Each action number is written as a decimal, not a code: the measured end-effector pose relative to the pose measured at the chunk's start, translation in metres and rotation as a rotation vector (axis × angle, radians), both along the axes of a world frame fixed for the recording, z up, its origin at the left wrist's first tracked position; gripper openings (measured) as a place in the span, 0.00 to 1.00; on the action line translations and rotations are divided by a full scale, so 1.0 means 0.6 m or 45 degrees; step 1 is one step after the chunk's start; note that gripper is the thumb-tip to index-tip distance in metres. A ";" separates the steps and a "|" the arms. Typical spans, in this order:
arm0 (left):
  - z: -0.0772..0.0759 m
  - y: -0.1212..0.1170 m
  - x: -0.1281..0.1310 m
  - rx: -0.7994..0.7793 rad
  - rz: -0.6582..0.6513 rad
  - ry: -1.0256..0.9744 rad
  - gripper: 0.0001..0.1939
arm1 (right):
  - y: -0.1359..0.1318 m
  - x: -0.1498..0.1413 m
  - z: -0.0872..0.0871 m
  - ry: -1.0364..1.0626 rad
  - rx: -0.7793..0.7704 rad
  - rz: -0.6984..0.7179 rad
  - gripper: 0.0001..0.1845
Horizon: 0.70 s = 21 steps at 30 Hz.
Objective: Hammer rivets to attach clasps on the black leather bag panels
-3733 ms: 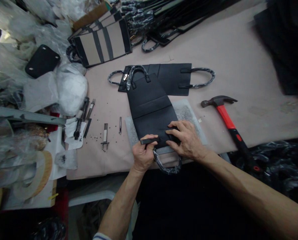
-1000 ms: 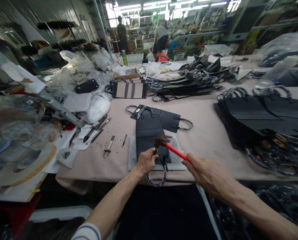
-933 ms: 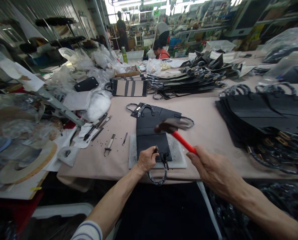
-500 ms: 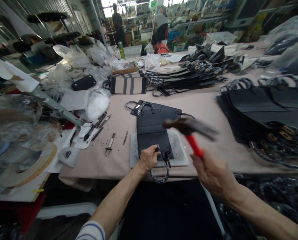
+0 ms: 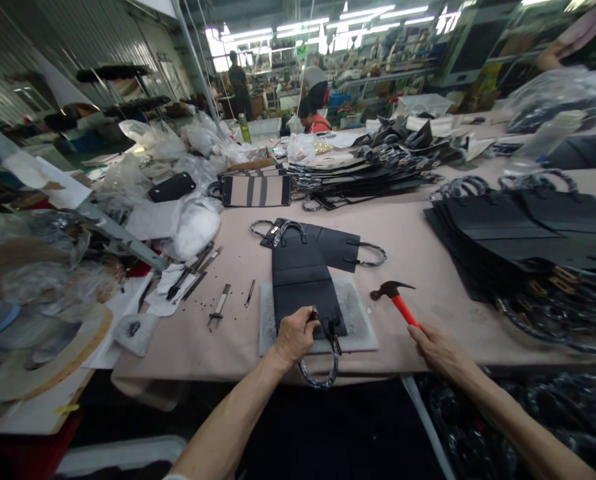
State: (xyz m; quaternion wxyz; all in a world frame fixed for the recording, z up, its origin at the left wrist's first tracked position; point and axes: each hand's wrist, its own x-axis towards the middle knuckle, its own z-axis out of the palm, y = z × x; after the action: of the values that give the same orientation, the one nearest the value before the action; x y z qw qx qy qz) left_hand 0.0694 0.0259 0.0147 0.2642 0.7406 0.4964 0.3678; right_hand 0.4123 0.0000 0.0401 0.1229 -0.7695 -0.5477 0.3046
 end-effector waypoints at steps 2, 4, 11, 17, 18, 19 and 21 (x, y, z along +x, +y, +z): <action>0.008 0.000 -0.001 -0.022 -0.014 0.011 0.06 | 0.005 -0.007 -0.012 -0.237 0.181 0.086 0.15; 0.017 0.000 -0.002 -0.035 -0.027 0.023 0.05 | 0.010 -0.041 -0.009 -0.358 0.467 0.239 0.16; 0.030 -0.004 -0.004 -0.088 -0.061 0.014 0.05 | 0.027 -0.236 -0.018 -0.048 0.847 0.721 0.19; 0.034 0.027 -0.007 -0.436 0.432 -0.892 0.17 | 0.017 -0.262 -0.048 -0.025 0.809 0.693 0.24; 0.039 0.037 -0.015 -0.459 0.512 -1.051 0.21 | 0.017 -0.258 -0.048 -0.020 0.807 0.692 0.23; 0.045 0.046 -0.027 -0.458 0.556 -1.135 0.24 | 0.018 -0.256 -0.047 -0.015 0.806 0.692 0.23; 0.054 0.060 -0.060 -0.429 0.576 -1.114 0.27 | 0.019 -0.253 -0.045 -0.004 0.804 0.694 0.23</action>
State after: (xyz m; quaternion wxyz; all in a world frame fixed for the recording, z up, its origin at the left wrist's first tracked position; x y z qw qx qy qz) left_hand 0.0336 0.0618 0.0471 0.4763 0.3389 0.5395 0.6060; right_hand 0.2606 0.0116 0.0132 0.2668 -0.5214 -0.7980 0.1417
